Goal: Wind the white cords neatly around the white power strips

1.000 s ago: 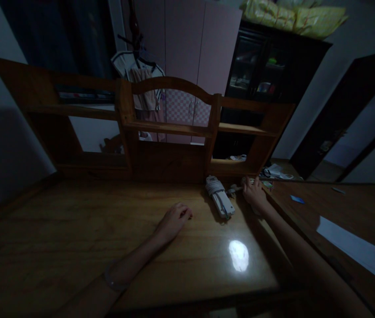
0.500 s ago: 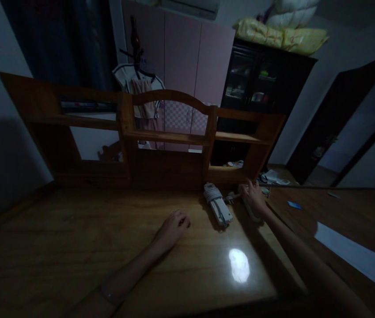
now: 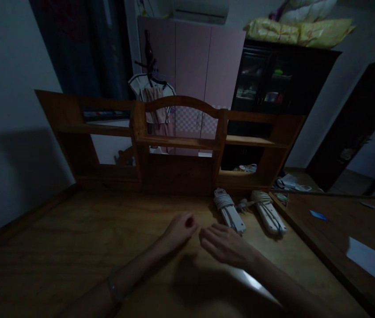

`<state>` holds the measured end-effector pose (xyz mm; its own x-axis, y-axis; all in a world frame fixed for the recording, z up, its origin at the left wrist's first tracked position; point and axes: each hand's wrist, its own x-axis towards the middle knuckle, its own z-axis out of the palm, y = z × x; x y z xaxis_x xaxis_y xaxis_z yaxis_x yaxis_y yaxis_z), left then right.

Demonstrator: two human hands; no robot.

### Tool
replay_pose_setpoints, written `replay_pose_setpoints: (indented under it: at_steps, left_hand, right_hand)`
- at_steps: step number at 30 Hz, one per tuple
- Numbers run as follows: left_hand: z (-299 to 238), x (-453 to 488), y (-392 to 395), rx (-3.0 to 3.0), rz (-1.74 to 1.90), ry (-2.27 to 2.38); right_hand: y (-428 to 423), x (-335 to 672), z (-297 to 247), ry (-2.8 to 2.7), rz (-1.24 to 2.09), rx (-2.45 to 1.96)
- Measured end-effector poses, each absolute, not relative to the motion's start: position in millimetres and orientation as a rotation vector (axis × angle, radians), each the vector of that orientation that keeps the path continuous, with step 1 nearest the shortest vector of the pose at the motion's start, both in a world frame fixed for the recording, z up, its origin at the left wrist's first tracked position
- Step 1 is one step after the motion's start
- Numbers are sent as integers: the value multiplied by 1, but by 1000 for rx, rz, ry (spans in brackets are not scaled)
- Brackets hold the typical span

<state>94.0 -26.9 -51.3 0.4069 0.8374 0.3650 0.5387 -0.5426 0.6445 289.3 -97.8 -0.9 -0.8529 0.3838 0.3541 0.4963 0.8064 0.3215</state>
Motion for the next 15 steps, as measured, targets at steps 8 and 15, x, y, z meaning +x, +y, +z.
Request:
replay_pose_setpoints:
  at_steps: [8, 15]
  left_hand:
    - [-35, 68, -44, 2513, 1017, 1115]
    - [-36, 72, -61, 2544, 791, 863]
  right_hand:
    - [-84, 283, -59, -2242, 107, -1006]
    - [-85, 278, -54, -2090, 513, -1132]
